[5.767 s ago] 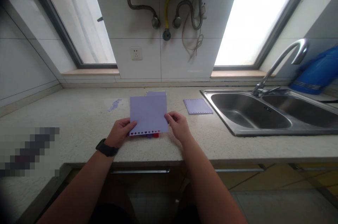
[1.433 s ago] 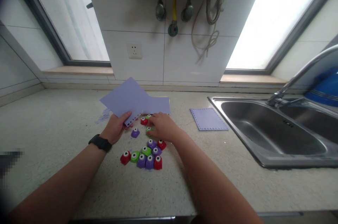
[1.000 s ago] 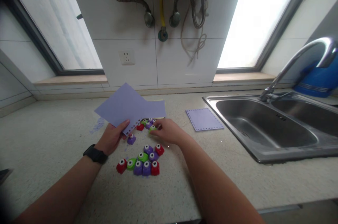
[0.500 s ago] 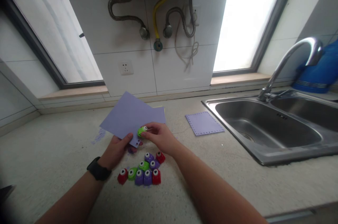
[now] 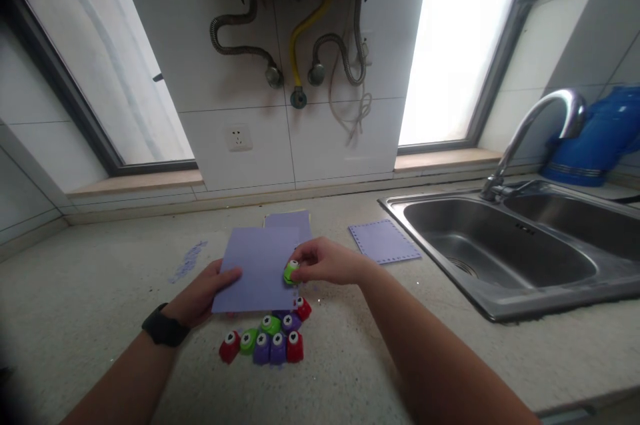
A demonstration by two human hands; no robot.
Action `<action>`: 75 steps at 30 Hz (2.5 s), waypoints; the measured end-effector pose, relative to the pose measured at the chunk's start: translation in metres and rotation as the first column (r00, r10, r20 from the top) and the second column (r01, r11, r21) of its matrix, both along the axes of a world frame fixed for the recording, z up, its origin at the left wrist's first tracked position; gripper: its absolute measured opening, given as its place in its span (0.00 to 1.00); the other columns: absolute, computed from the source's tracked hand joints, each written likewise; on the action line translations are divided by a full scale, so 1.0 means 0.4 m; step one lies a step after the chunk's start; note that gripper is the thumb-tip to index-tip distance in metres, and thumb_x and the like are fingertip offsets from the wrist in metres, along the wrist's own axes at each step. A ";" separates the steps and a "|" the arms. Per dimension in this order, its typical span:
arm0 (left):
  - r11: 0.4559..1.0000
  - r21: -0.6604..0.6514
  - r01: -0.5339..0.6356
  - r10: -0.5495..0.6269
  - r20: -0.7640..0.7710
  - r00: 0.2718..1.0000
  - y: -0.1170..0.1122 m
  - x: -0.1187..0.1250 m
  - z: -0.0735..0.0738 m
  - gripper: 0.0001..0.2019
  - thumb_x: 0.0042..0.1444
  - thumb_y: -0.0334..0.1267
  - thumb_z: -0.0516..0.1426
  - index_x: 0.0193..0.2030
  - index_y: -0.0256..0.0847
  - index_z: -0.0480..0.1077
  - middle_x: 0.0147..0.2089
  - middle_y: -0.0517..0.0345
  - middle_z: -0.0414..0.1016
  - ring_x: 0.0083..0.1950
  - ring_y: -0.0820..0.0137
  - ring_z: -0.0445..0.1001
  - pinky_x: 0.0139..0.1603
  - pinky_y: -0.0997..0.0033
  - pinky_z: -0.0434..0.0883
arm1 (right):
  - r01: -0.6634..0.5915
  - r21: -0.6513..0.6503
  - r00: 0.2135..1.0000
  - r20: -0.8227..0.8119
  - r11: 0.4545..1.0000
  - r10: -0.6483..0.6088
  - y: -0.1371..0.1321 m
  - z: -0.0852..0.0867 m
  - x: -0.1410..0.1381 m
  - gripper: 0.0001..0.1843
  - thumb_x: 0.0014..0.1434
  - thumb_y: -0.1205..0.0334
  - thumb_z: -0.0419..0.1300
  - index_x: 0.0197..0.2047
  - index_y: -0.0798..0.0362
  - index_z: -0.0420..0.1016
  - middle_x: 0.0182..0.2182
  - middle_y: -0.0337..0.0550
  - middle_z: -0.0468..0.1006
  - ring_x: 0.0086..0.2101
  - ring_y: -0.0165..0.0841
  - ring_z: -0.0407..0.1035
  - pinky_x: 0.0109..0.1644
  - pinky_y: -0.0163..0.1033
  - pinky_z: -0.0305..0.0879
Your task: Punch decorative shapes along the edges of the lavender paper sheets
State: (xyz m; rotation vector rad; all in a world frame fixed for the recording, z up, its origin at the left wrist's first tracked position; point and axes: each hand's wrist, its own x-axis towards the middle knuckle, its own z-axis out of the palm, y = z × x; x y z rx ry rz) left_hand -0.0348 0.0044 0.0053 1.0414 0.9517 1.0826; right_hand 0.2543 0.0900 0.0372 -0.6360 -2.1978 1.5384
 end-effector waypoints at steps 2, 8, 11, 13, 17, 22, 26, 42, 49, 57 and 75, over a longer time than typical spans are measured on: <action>1.000 -0.011 0.007 -0.007 -0.008 1.000 0.002 0.007 -0.004 0.20 0.52 0.43 0.69 0.49 0.35 0.78 0.36 0.47 0.84 0.27 0.66 0.79 0.27 0.67 0.76 | -0.035 0.029 0.997 0.063 0.999 0.033 -0.002 0.015 0.007 0.14 0.58 0.53 0.69 0.43 0.53 0.81 0.27 0.35 0.76 0.25 0.26 0.66 0.31 0.33 0.63; 0.999 -0.032 0.014 -0.014 -0.021 1.000 -0.001 0.023 -0.012 0.20 0.52 0.42 0.70 0.51 0.36 0.78 0.47 0.42 0.85 0.44 0.56 0.83 0.48 0.57 0.77 | -0.071 -0.058 0.992 0.096 0.996 0.076 -0.013 0.015 0.035 0.14 0.56 0.54 0.70 0.43 0.53 0.80 0.33 0.40 0.80 0.31 0.29 0.73 0.37 0.36 0.69; 0.999 -0.010 -0.033 0.032 -0.077 0.997 -0.002 0.030 -0.016 0.20 0.53 0.42 0.69 0.52 0.37 0.78 0.48 0.43 0.85 0.46 0.56 0.83 0.48 0.58 0.77 | -0.050 -0.139 0.999 -0.019 0.989 0.047 -0.019 0.000 0.057 0.14 0.57 0.54 0.70 0.42 0.54 0.78 0.36 0.43 0.82 0.35 0.31 0.76 0.42 0.39 0.72; 0.998 -0.003 -0.059 0.059 -0.105 0.993 -0.002 0.031 -0.018 0.21 0.53 0.43 0.69 0.53 0.38 0.78 0.48 0.44 0.85 0.45 0.56 0.83 0.47 0.58 0.77 | 0.024 -0.186 0.992 -0.119 0.982 -0.047 -0.018 -0.010 0.074 0.15 0.60 0.52 0.68 0.43 0.54 0.76 0.37 0.44 0.82 0.36 0.33 0.77 0.40 0.39 0.73; 0.998 0.001 -0.066 0.065 -0.183 0.981 -0.009 0.030 -0.021 0.21 0.51 0.45 0.70 0.50 0.40 0.79 0.47 0.44 0.85 0.43 0.56 0.83 0.44 0.59 0.77 | 0.327 -0.218 0.883 -0.277 0.919 -0.380 -0.010 -0.025 0.089 0.15 0.60 0.52 0.67 0.44 0.53 0.74 0.36 0.43 0.79 0.27 0.27 0.72 0.29 0.34 0.66; 0.998 0.013 -0.057 0.058 -0.300 0.952 -0.024 0.036 -0.017 0.19 0.52 0.48 0.69 0.48 0.42 0.80 0.46 0.47 0.85 0.43 0.56 0.82 0.45 0.60 0.77 | 0.310 -0.395 0.770 -0.430 0.865 -0.472 -0.020 -0.042 0.057 0.17 0.53 0.60 0.73 0.44 0.50 0.75 0.33 0.38 0.75 0.31 0.29 0.70 0.35 0.37 0.67; 0.998 0.029 -0.053 0.059 -0.319 0.946 -0.027 0.039 -0.015 0.18 0.53 0.50 0.68 0.47 0.44 0.81 0.43 0.48 0.86 0.42 0.55 0.82 0.44 0.59 0.78 | 0.277 -0.492 0.726 -0.456 0.826 -0.515 -0.034 -0.051 0.035 0.17 0.53 0.58 0.73 0.44 0.49 0.75 0.34 0.38 0.75 0.33 0.30 0.71 0.39 0.38 0.68; 0.988 0.096 -0.119 0.149 -0.437 0.887 -0.034 0.031 0.004 0.21 0.55 0.50 0.66 0.52 0.41 0.78 0.47 0.46 0.85 0.47 0.50 0.82 0.49 0.53 0.79 | 0.198 -0.466 0.727 -0.520 0.862 -0.448 -0.046 -0.054 0.024 0.17 0.52 0.56 0.74 0.42 0.51 0.76 0.33 0.38 0.78 0.32 0.31 0.74 0.40 0.40 0.70; 0.988 0.105 -0.113 0.149 -0.463 0.874 -0.037 0.033 0.011 0.22 0.55 0.51 0.65 0.53 0.42 0.77 0.49 0.46 0.85 0.48 0.52 0.82 0.50 0.55 0.79 | 0.174 -0.446 0.736 -0.533 0.878 -0.417 -0.045 -0.058 0.021 0.17 0.52 0.59 0.74 0.41 0.52 0.74 0.32 0.37 0.78 0.31 0.30 0.75 0.38 0.39 0.70; 0.988 0.118 -0.102 0.147 -0.485 0.862 -0.037 0.037 0.019 0.21 0.55 0.51 0.66 0.51 0.41 0.78 0.48 0.45 0.85 0.49 0.50 0.82 0.52 0.52 0.79 | 0.177 -0.420 0.761 -0.514 0.890 -0.395 -0.046 -0.063 0.018 0.16 0.52 0.60 0.74 0.41 0.52 0.74 0.30 0.37 0.78 0.31 0.29 0.74 0.36 0.37 0.69; 0.999 -0.031 -0.032 0.017 -0.392 0.920 -0.033 0.007 -0.007 0.18 0.55 0.49 0.66 0.50 0.44 0.81 0.42 0.52 0.86 0.39 0.60 0.82 0.38 0.66 0.80 | 0.158 -0.372 0.890 -0.348 0.915 -0.295 -0.030 -0.083 0.027 0.12 0.61 0.54 0.67 0.38 0.55 0.78 0.31 0.39 0.74 0.30 0.28 0.68 0.37 0.37 0.64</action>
